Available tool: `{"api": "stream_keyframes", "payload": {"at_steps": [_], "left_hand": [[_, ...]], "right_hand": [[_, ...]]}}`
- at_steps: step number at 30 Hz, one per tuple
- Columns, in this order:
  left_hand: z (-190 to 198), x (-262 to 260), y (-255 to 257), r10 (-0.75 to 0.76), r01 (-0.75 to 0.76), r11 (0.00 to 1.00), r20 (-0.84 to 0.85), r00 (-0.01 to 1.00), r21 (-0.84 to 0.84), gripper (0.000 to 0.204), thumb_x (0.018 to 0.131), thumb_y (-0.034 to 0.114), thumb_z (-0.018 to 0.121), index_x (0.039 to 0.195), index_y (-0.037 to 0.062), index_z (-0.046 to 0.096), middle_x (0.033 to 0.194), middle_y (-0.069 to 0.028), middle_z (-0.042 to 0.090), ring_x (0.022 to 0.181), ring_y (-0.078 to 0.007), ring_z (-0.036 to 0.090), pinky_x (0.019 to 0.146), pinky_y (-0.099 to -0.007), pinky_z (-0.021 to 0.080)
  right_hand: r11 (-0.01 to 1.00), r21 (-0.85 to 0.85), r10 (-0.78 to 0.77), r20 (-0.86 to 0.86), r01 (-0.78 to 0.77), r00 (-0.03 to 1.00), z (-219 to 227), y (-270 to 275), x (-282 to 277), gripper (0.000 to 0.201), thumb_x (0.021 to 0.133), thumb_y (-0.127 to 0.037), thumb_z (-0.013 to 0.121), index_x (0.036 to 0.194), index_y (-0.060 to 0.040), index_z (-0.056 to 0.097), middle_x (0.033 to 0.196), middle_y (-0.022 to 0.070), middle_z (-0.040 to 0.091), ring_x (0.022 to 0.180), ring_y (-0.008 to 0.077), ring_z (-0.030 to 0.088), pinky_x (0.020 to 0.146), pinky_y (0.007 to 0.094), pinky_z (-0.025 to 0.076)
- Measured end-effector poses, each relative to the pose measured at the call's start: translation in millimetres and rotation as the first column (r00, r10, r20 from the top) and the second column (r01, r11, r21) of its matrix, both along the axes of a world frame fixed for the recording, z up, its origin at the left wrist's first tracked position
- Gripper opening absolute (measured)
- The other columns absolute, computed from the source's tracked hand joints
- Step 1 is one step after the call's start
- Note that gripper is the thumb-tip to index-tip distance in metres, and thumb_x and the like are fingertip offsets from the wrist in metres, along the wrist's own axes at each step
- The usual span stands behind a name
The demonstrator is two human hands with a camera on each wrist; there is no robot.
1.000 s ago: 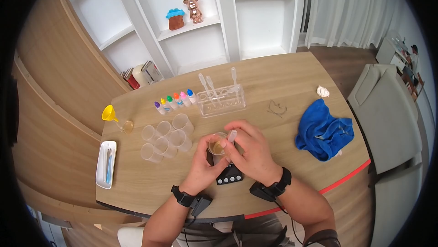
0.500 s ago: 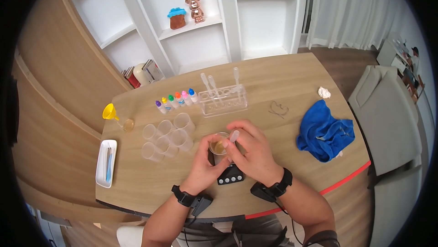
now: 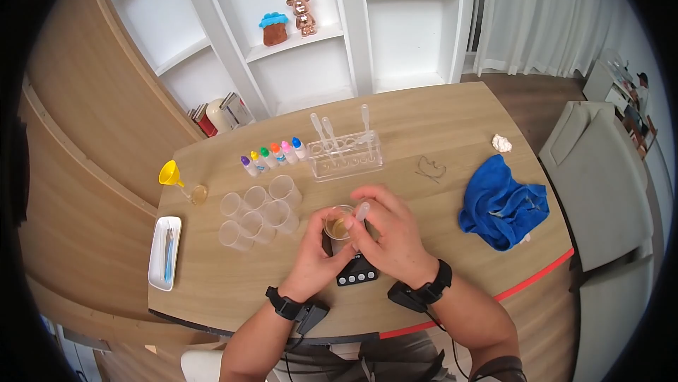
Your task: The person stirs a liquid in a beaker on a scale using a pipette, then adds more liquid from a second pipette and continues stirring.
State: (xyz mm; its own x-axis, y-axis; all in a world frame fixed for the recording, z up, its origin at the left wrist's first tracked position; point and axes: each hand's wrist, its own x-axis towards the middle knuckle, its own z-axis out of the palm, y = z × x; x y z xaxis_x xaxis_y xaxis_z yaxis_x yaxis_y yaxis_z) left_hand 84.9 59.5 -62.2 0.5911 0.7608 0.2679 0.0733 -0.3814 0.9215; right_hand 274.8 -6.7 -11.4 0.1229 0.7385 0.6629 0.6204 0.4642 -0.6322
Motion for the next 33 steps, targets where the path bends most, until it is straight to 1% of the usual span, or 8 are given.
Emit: {"api": "stream_keyframes", "payload": {"at_steps": [2, 5, 15, 19, 21, 25, 30, 33], "left_hand": [[-0.1, 0.5, -0.5, 0.002, -0.002, 1.0, 0.014, 1.0, -0.026, 0.068, 0.098, -0.001, 0.089, 0.155, 0.0067, 0.052, 0.147, -0.0075, 0.063, 0.14, -0.0192, 0.06, 0.12, -0.0374, 0.05], [1.3, 0.4, -0.3, 0.001, -0.001, 1.0, 0.001, 1.0, -0.005, 0.068, 0.098, -0.001, 0.089, 0.154, 0.0069, 0.052, 0.146, -0.0071, 0.063, 0.14, -0.0189, 0.06, 0.12, -0.0372, 0.05], [-3.5, 0.7, 1.4, -0.008, 0.008, 1.0, 0.016, 1.0, -0.015, 0.068, 0.097, -0.004, 0.088, 0.154, 0.0069, 0.052, 0.148, -0.0078, 0.063, 0.14, -0.0192, 0.061, 0.121, -0.0376, 0.05], [-3.6, 0.6, 1.7, -0.006, 0.006, 1.0, 0.013, 1.0, 0.005, 0.069, 0.097, -0.004, 0.088, 0.155, 0.0067, 0.051, 0.149, -0.008, 0.063, 0.141, -0.0194, 0.06, 0.122, -0.0377, 0.049], [-1.2, 0.4, 0.9, -0.004, 0.004, 1.0, 0.01, 1.0, 0.021, 0.069, 0.097, -0.004, 0.088, 0.155, 0.0066, 0.051, 0.149, -0.008, 0.063, 0.141, -0.0194, 0.06, 0.122, -0.0378, 0.049], [-0.1, -0.1, 0.5, 0.004, -0.003, 1.0, -0.01, 1.0, 0.013, 0.07, 0.097, -0.003, 0.088, 0.156, 0.0064, 0.051, 0.148, -0.0082, 0.063, 0.141, -0.0196, 0.061, 0.122, -0.038, 0.049], [-6.4, 0.8, 1.6, 0.001, -0.001, 1.0, 0.008, 1.0, -0.012, 0.07, 0.097, -0.002, 0.089, 0.156, 0.0064, 0.051, 0.148, -0.0084, 0.063, 0.141, -0.0197, 0.061, 0.122, -0.0383, 0.05], [-4.7, 1.2, 1.1, 0.009, -0.009, 1.0, 0.003, 1.0, 0.017, 0.07, 0.098, -0.003, 0.088, 0.156, 0.0066, 0.051, 0.148, -0.0083, 0.063, 0.141, -0.0197, 0.061, 0.122, -0.038, 0.05]], "right_hand": [[1.0, -0.008, 0.005, -0.007, -0.005, 1.0, 0.4, -0.5, 0.0, 0.014, 0.105, -0.011, 0.08, 0.102, -0.001, 0.071, 0.128, 0.0172, 0.073, 0.106, 0.036, 0.075, 0.089, 0.0447, 0.061], [1.0, -0.014, 0.008, -0.014, -0.009, 1.0, -1.0, -0.3, 0.1, 0.014, 0.105, -0.011, 0.08, 0.102, -0.0012, 0.071, 0.128, 0.0171, 0.073, 0.105, 0.0355, 0.075, 0.088, 0.0444, 0.061], [1.0, -0.003, -0.021, -0.01, 0.021, 1.0, -1.3, -0.3, 0.1, 0.012, 0.105, -0.011, 0.08, 0.105, -0.0028, 0.072, 0.129, 0.0167, 0.073, 0.104, 0.0355, 0.075, 0.088, 0.0451, 0.061], [1.0, -0.014, -0.02, 0.002, 0.02, 1.0, -0.5, -0.5, 0.5, 0.011, 0.106, -0.012, 0.08, 0.106, -0.0025, 0.073, 0.13, 0.0174, 0.072, 0.105, 0.0356, 0.075, 0.089, 0.0452, 0.061], [0.999, -0.045, 0.018, -0.017, -0.018, 1.0, 2.1, -2.2, 0.1, 0.012, 0.107, -0.012, 0.079, 0.107, -0.0019, 0.073, 0.13, 0.0177, 0.072, 0.106, 0.0358, 0.075, 0.089, 0.045, 0.061], [0.998, -0.048, 0.025, -0.03, -0.026, 0.999, 1.6, -2.1, 0.4, 0.012, 0.108, -0.012, 0.078, 0.108, -0.0013, 0.073, 0.129, 0.0175, 0.072, 0.106, 0.0362, 0.075, 0.09, 0.0449, 0.061], [1.0, 0.002, -0.018, -0.001, 0.018, 1.0, 1.6, -0.5, 1.3, 0.012, 0.107, -0.012, 0.078, 0.107, -0.0011, 0.073, 0.128, 0.0175, 0.072, 0.107, 0.0371, 0.075, 0.091, 0.0444, 0.061], [0.999, 0.013, -0.048, 0.007, 0.048, 0.999, 1.5, -0.4, 0.0, 0.012, 0.107, -0.012, 0.079, 0.106, -0.0014, 0.073, 0.125, 0.0171, 0.073, 0.106, 0.0366, 0.075, 0.09, 0.0444, 0.061]]}}
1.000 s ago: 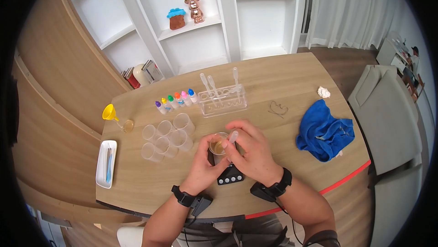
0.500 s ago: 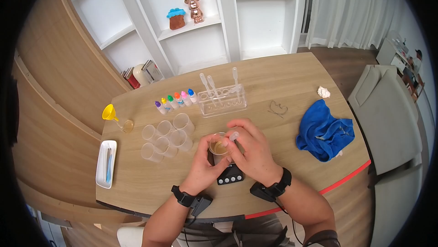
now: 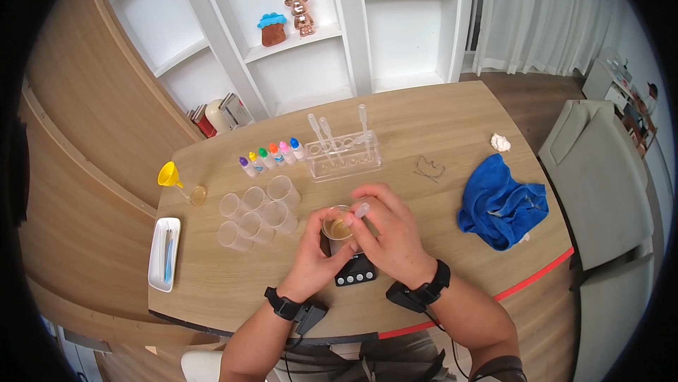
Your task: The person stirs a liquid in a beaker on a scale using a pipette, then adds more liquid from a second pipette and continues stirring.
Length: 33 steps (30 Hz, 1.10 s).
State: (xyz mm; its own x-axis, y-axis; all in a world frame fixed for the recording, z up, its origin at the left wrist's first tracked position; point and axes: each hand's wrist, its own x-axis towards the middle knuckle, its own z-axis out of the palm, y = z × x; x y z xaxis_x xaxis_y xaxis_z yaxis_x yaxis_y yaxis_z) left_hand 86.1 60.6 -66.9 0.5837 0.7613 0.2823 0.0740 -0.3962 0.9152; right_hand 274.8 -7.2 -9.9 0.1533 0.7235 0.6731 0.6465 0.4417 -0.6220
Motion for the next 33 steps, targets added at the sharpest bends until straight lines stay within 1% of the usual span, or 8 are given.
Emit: {"api": "stream_keyframes", "payload": {"at_steps": [6, 13, 15, 16, 18, 23, 28, 33], "left_hand": [[4.2, -0.7, -0.7, -0.014, 0.014, 1.0, 0.009, 1.0, -0.018, 0.068, 0.098, -0.003, 0.088, 0.155, 0.007, 0.052, 0.146, -0.0075, 0.063, 0.139, -0.0191, 0.062, 0.119, -0.0376, 0.051], [3.9, -1.4, -0.3, -0.006, 0.006, 1.0, 0.001, 1.0, 0.009, 0.068, 0.098, -0.002, 0.088, 0.155, 0.0071, 0.052, 0.147, -0.0084, 0.063, 0.139, -0.0196, 0.061, 0.12, -0.0371, 0.051], [1.4, -1.3, 0.0, 0.005, -0.004, 0.999, -0.009, 1.0, 0.034, 0.068, 0.098, -0.001, 0.088, 0.155, 0.0071, 0.052, 0.148, -0.0088, 0.063, 0.14, -0.0199, 0.061, 0.12, -0.037, 0.05], [0.9, -1.2, -0.3, 0.01, -0.01, 0.999, -0.01, 1.0, 0.034, 0.068, 0.098, -0.002, 0.088, 0.155, 0.0074, 0.051, 0.149, -0.009, 0.063, 0.141, -0.02, 0.061, 0.121, -0.0374, 0.05], [-0.6, -0.8, -0.3, 0.013, -0.013, 0.999, -0.012, 1.0, 0.034, 0.068, 0.098, -0.002, 0.088, 0.155, 0.0077, 0.051, 0.149, -0.0091, 0.063, 0.142, -0.0202, 0.061, 0.121, -0.0377, 0.05], [1.6, -0.4, -1.0, -0.033, 0.036, 0.998, 0.046, 0.998, -0.055, 0.069, 0.098, -0.005, 0.086, 0.156, 0.0077, 0.051, 0.147, -0.0073, 0.063, 0.14, -0.019, 0.061, 0.121, -0.0382, 0.05], [3.2, -0.6, -1.5, -0.032, 0.035, 0.998, 0.039, 0.999, -0.058, 0.068, 0.099, -0.004, 0.086, 0.155, 0.0069, 0.051, 0.145, -0.0062, 0.063, 0.138, -0.0179, 0.062, 0.12, -0.0373, 0.051], [4.9, -1.2, -1.1, -0.031, 0.033, 0.998, 0.031, 0.999, -0.058, 0.068, 0.099, -0.003, 0.087, 0.155, 0.0064, 0.051, 0.147, -0.0067, 0.063, 0.139, -0.0179, 0.062, 0.12, -0.0371, 0.051]], "right_hand": [[0.994, -0.056, 0.092, -0.057, -0.095, 0.994, 1.1, -1.8, -1.0, 0.013, 0.106, -0.013, 0.08, 0.104, -0.0019, 0.073, 0.121, 0.0154, 0.074, 0.103, 0.0352, 0.075, 0.087, 0.0444, 0.06], [0.998, -0.04, 0.038, -0.05, -0.04, 0.998, -3.1, -1.1, -0.8, 0.012, 0.106, -0.013, 0.08, 0.105, -0.002, 0.074, 0.121, 0.0152, 0.075, 0.104, 0.0351, 0.075, 0.088, 0.044, 0.06], [0.996, -0.087, 0.028, -0.054, -0.033, 0.998, -1.2, -3.6, 0.5, 0.012, 0.11, -0.014, 0.079, 0.11, -0.0025, 0.076, 0.127, 0.0158, 0.075, 0.114, 0.0328, 0.074, 0.1, 0.043, 0.059], [0.996, -0.087, 0.028, -0.054, -0.033, 0.998, -1.4, -2.4, 0.3, 0.012, 0.11, -0.014, 0.079, 0.11, -0.0025, 0.076, 0.127, 0.0158, 0.075, 0.114, 0.0328, 0.074, 0.1, 0.043, 0.059], [1.0, 0.018, -0.009, -0.009, 0.009, 1.0, -1.9, 0.9, -0.6, 0.011, 0.105, -0.011, 0.081, 0.104, -0.0022, 0.074, 0.121, 0.0159, 0.075, 0.104, 0.0349, 0.075, 0.088, 0.0439, 0.06], [0.999, -0.03, 0.03, -0.046, -0.031, 0.999, 0.7, -2.4, -0.8, 0.012, 0.104, -0.01, 0.081, 0.1, -0.0027, 0.071, 0.12, 0.0155, 0.075, 0.102, 0.0353, 0.075, 0.087, 0.0441, 0.06], [0.999, -0.02, 0.041, -0.045, -0.042, 0.998, 0.4, -2.1, -1.9, 0.013, 0.104, -0.01, 0.081, 0.099, -0.0025, 0.071, 0.119, 0.0155, 0.075, 0.102, 0.0357, 0.075, 0.086, 0.0443, 0.06], [1.0, -0.01, 0.023, -0.044, -0.023, 0.999, -4.1, 0.5, -0.3, 0.012, 0.103, -0.011, 0.081, 0.104, -0.0025, 0.073, 0.122, 0.0159, 0.075, 0.102, 0.0362, 0.075, 0.087, 0.0453, 0.06]]}}
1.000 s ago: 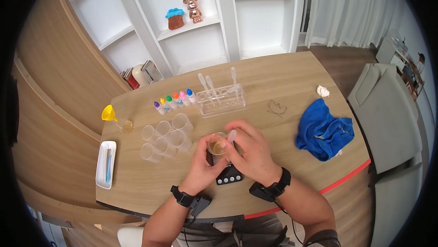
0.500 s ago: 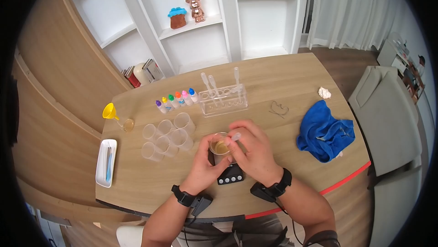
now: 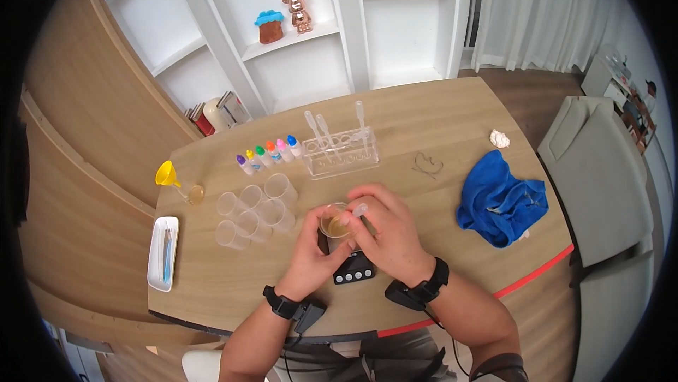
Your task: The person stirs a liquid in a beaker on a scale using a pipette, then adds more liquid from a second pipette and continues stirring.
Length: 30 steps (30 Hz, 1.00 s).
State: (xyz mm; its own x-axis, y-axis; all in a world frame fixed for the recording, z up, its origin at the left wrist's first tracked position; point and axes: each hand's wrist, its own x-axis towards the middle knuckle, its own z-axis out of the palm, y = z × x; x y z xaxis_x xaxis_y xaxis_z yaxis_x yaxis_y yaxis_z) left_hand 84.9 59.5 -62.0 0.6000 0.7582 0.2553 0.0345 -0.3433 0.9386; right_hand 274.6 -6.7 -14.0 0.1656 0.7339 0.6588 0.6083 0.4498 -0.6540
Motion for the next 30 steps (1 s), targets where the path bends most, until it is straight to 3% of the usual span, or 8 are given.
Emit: {"api": "stream_keyframes", "payload": {"at_steps": [3, 5, 11, 12, 14, 19, 30], "left_hand": [[-3.1, 1.0, 0.7, 0.008, -0.008, 1.0, -0.01, 1.0, 0.025, 0.069, 0.098, -0.003, 0.088, 0.156, 0.0065, 0.051, 0.149, -0.0075, 0.062, 0.141, -0.0184, 0.061, 0.121, -0.0373, 0.05], [-3.6, 2.3, 0.8, 0.036, -0.037, 0.999, 0.044, 0.998, 0.026, 0.064, 0.096, 0.006, 0.089, 0.152, 0.0046, 0.057, 0.143, -0.0138, 0.065, 0.134, -0.0272, 0.066, 0.116, -0.0413, 0.054], [0.4, 2.1, -0.5, 0.042, -0.043, 0.998, 0.021, 0.999, 0.035, 0.064, 0.096, 0.006, 0.089, 0.152, 0.0047, 0.057, 0.143, -0.0138, 0.066, 0.134, -0.0285, 0.066, 0.116, -0.0416, 0.054], [-0.4, 1.8, -0.1, 0.042, -0.043, 0.999, 0.021, 0.999, 0.034, 0.064, 0.096, 0.006, 0.089, 0.152, 0.0047, 0.057, 0.143, -0.0138, 0.066, 0.134, -0.0285, 0.066, 0.116, -0.0416, 0.054], [-2.6, 0.6, 0.8, 0.007, -0.007, 1.0, -0.002, 1.0, 0.026, 0.069, 0.099, -0.004, 0.087, 0.156, 0.0069, 0.051, 0.148, -0.0071, 0.062, 0.139, -0.0175, 0.061, 0.12, -0.0365, 0.051], [0.4, 0.8, 0.3, -0.001, 0.001, 1.0, -0.009, 1.0, 0.026, 0.067, 0.099, -0.004, 0.086, 0.155, 0.0069, 0.051, 0.148, -0.007, 0.062, 0.138, -0.017, 0.061, 0.119, -0.0358, 0.051], [-2.2, 0.8, 0.7, 0.004, -0.003, 0.999, -0.022, 1.0, 0.032, 0.068, 0.098, -0.003, 0.088, 0.155, 0.0078, 0.051, 0.149, -0.0073, 0.061, 0.141, -0.0189, 0.059, 0.121, -0.0373, 0.049]], "right_hand": [[1.0, 0.01, -0.013, 0.028, 0.012, 1.0, 0.7, -0.2, 0.4, 0.011, 0.103, -0.011, 0.082, 0.106, -0.0029, 0.074, 0.123, 0.016, 0.074, 0.102, 0.0362, 0.075, 0.087, 0.0455, 0.061], [1.0, 0.007, -0.02, 0.034, 0.02, 0.999, 1.3, -0.7, -0.1, 0.011, 0.103, -0.011, 0.082, 0.105, -0.0029, 0.074, 0.123, 0.0159, 0.074, 0.102, 0.0362, 0.075, 0.087, 0.0456, 0.061], [1.0, 0.006, -0.029, 0.032, 0.028, 0.999, -1.4, -0.2, 0.6, 0.011, 0.103, -0.012, 0.081, 0.103, -0.0034, 0.074, 0.121, 0.0153, 0.075, 0.102, 0.0363, 0.075, 0.087, 0.0464, 0.06], [1.0, 0.006, -0.024, 0.029, 0.024, 0.999, -2.2, -0.1, 0.6, 0.011, 0.103, -0.012, 0.081, 0.102, -0.0036, 0.074, 0.12, 0.0151, 0.075, 0.102, 0.0362, 0.075, 0.087, 0.0465, 0.059], [1.0, 0.0, -0.003, 0.029, 0.003, 1.0, 0.9, -1.6, -0.5, 0.012, 0.103, -0.012, 0.081, 0.102, -0.0037, 0.073, 0.119, 0.015, 0.076, 0.102, 0.0362, 0.075, 0.087, 0.0465, 0.059], [0.999, 0.001, 0.034, 0.036, -0.034, 0.999, 0.9, -1.8, -1.1, 0.012, 0.102, -0.011, 0.082, 0.1, -0.0037, 0.072, 0.117, 0.0149, 0.076, 0.101, 0.0359, 0.075, 0.087, 0.0464, 0.059], [0.999, 0.013, -0.039, 0.037, 0.038, 0.999, 0.7, -1.0, -0.3, 0.012, 0.101, -0.01, 0.083, 0.103, -0.0032, 0.073, 0.121, 0.0149, 0.075, 0.102, 0.036, 0.075, 0.088, 0.0454, 0.06]]}}
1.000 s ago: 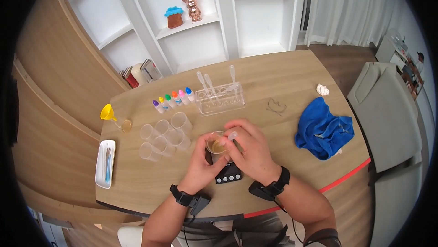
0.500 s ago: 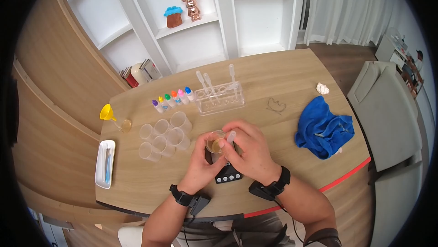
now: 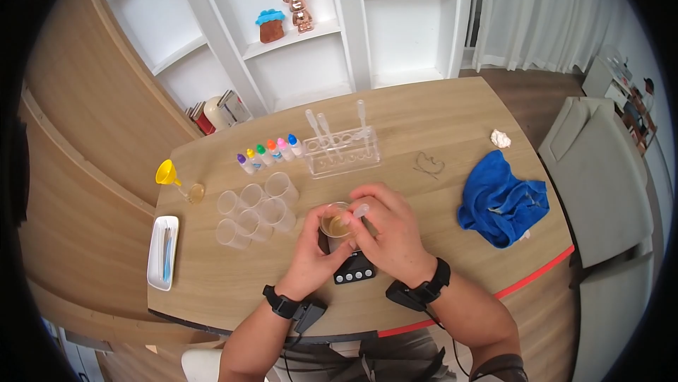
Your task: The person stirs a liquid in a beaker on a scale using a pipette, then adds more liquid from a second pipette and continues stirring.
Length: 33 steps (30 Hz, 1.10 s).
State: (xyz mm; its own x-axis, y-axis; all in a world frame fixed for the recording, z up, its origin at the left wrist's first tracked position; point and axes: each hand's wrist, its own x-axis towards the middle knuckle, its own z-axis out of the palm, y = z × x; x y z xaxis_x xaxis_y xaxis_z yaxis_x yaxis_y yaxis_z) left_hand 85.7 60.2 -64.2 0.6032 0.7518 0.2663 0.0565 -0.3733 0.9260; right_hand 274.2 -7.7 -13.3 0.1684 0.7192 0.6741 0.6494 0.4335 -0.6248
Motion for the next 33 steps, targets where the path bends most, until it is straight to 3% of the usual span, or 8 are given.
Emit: {"api": "stream_keyframes", "payload": {"at_steps": [2, 6, 21, 23, 24, 26, 28, 33], "left_hand": [[-1, 1, -1, 0.039, -0.039, 0.999, 0.048, 0.998, 0.013, 0.067, 0.096, 0.004, 0.088, 0.155, 0.0053, 0.056, 0.144, -0.0139, 0.065, 0.135, -0.028, 0.066, 0.117, -0.0417, 0.054], [0, 2, -1, 0.017, -0.014, 0.999, 0.062, 0.998, -0.043, 0.068, 0.096, 0.004, 0.088, 0.156, 0.0052, 0.056, 0.144, -0.0134, 0.065, 0.135, -0.0273, 0.066, 0.118, -0.0417, 0.054], [6, 0, -1, 0.033, -0.034, 0.999, 0.047, 0.998, 0.032, 0.068, 0.094, 0.006, 0.093, 0.151, 0.0044, 0.057, 0.142, -0.0137, 0.065, 0.133, -0.0276, 0.067, 0.115, -0.0416, 0.054], [8, 0, -2, -0.002, 0.003, 1.0, 0.012, 1.0, -0.029, 0.074, 0.095, -0.002, 0.091, 0.156, 0.007, 0.051, 0.149, -0.0075, 0.062, 0.141, -0.0194, 0.06, 0.122, -0.0375, 0.049], [5, 0, -1, 0.002, -0.002, 1.0, 0.013, 1.0, -0.029, 0.074, 0.095, -0.002, 0.091, 0.156, 0.007, 0.051, 0.149, -0.0075, 0.062, 0.141, -0.0194, 0.06, 0.122, -0.0375, 0.049], [-1, 3, 2, 0.03, -0.029, 0.999, 0.067, 0.997, -0.015, 0.07, 0.093, 0.011, 0.096, 0.151, 0.005, 0.059, 0.143, -0.0158, 0.066, 0.134, -0.0314, 0.067, 0.115, -0.0432, 0.055], [-1, 2, 1, 0.052, -0.053, 0.998, 0.044, 0.998, 0.015, 0.07, 0.093, 0.012, 0.096, 0.152, 0.0052, 0.059, 0.144, -0.0165, 0.066, 0.134, -0.0326, 0.067, 0.115, -0.0439, 0.055], [-6, 1, 1, 0.072, -0.072, 0.995, 0.005, 0.997, 0.066, 0.069, 0.094, 0.011, 0.094, 0.153, 0.0055, 0.059, 0.144, -0.0181, 0.066, 0.135, -0.0346, 0.066, 0.116, -0.0454, 0.055]], "right_hand": [[1.0, -0.005, 0.026, 0.0, -0.026, 1.0, 1, -1, 1, 0.013, 0.101, -0.011, 0.083, 0.102, -0.003, 0.073, 0.12, 0.0144, 0.075, 0.102, 0.0359, 0.075, 0.087, 0.0453, 0.059], [0.997, -0.013, 0.07, -0.007, -0.07, 0.998, 1, -1, 1, 0.015, 0.1, -0.013, 0.084, 0.101, -0.0027, 0.072, 0.119, 0.0131, 0.076, 0.102, 0.0354, 0.075, 0.087, 0.0452, 0.059], [0.998, -0.042, 0.036, -0.054, -0.038, 0.998, 2, 0, -2, 0.012, 0.104, -0.013, 0.083, 0.103, -0.0038, 0.075, 0.121, 0.0143, 0.075, 0.104, 0.0348, 0.075, 0.089, 0.045, 0.06], [0.996, -0.05, 0.065, -0.064, -0.068, 0.996, 0, 1, -2, 0.012, 0.104, -0.013, 0.082, 0.104, -0.0036, 0.075, 0.122, 0.0141, 0.075, 0.105, 0.0347, 0.075, 0.089, 0.0446, 0.06], [0.994, -0.057, 0.093, -0.075, -0.097, 0.993, -1, 2, -1, 0.012, 0.105, -0.013, 0.082, 0.104, -0.0033, 0.075, 0.123, 0.0138, 0.075, 0.106, 0.0346, 0.074, 0.09, 0.0442, 0.06], [0.991, -0.072, 0.105, -0.116, -0.113, 0.988, -1, 1, -1, 0.012, 0.105, -0.014, 0.082, 0.105, -0.0034, 0.075, 0.123, 0.0135, 0.075, 0.107, 0.0347, 0.074, 0.092, 0.0443, 0.059], [0.988, -0.087, 0.113, -0.156, -0.127, 0.981, 0, 1, 0, 0.013, 0.106, -0.015, 0.081, 0.105, -0.0035, 0.076, 0.123, 0.0132, 0.075, 0.109, 0.0347, 0.074, 0.093, 0.0445, 0.059], [0.999, -0.05, -0.004, -0.022, 0.002, 1.0, 0, -1, 3, 0.013, 0.106, -0.017, 0.082, 0.106, -0.0044, 0.077, 0.125, 0.0128, 0.076, 0.112, 0.034, 0.073, 0.099, 0.045, 0.057]]}}
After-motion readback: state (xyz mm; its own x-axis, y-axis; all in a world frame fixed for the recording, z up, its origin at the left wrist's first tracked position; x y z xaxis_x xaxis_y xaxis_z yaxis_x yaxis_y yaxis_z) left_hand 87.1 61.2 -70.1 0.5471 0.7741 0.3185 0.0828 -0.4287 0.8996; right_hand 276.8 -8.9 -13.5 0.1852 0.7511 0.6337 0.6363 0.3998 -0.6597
